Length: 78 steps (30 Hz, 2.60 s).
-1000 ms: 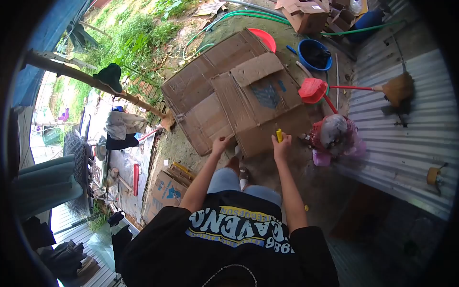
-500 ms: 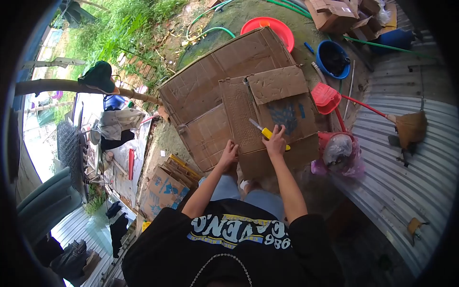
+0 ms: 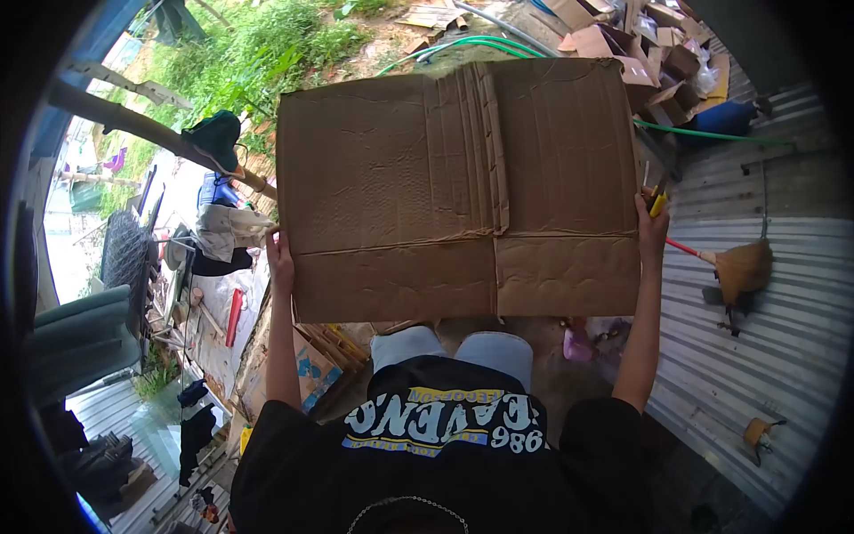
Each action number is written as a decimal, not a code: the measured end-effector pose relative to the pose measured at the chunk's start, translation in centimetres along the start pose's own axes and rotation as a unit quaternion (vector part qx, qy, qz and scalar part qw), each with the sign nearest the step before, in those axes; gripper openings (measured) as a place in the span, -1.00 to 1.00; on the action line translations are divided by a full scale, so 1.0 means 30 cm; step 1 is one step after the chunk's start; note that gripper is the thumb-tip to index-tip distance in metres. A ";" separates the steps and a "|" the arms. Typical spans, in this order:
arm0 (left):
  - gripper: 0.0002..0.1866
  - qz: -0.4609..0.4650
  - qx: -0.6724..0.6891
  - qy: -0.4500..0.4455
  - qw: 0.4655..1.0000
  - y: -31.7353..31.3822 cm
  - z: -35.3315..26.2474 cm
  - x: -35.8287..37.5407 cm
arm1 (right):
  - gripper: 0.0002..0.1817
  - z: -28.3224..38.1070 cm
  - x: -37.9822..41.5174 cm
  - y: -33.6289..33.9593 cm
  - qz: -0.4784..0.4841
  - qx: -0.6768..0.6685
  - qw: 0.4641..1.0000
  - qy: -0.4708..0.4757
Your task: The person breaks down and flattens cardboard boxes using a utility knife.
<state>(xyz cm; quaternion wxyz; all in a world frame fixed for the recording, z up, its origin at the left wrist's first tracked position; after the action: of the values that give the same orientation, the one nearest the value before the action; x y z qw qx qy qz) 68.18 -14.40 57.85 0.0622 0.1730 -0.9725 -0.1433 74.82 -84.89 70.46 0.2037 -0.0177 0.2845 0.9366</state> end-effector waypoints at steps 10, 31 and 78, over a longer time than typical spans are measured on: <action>-0.84 0.015 -0.174 0.222 0.959 0.057 0.646 0.538 | -0.78 -0.811 0.185 -0.364 0.201 0.118 0.960 -0.153; -0.60 -0.288 -0.264 0.132 0.911 -0.245 0.274 0.875 | -0.74 -1.084 0.651 -0.280 0.300 -0.231 0.753 -0.539; -0.29 0.330 -0.594 -0.137 0.721 -0.959 0.371 0.671 | -0.55 -0.444 0.617 -0.691 0.519 0.270 0.756 0.294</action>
<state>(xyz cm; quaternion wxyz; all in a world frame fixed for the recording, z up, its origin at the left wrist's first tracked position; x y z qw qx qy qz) 56.69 -44.53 40.08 0.0612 -0.2530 -0.6813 -0.6842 64.86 -69.55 45.63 -0.4110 -0.0857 0.5369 0.7317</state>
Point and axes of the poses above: each hand's wrist, its own x-axis away from the middle knuckle, its own y-axis out of the back of the hand, z = x × y, the point moved 10 cm from there along -x, towards the middle knuckle
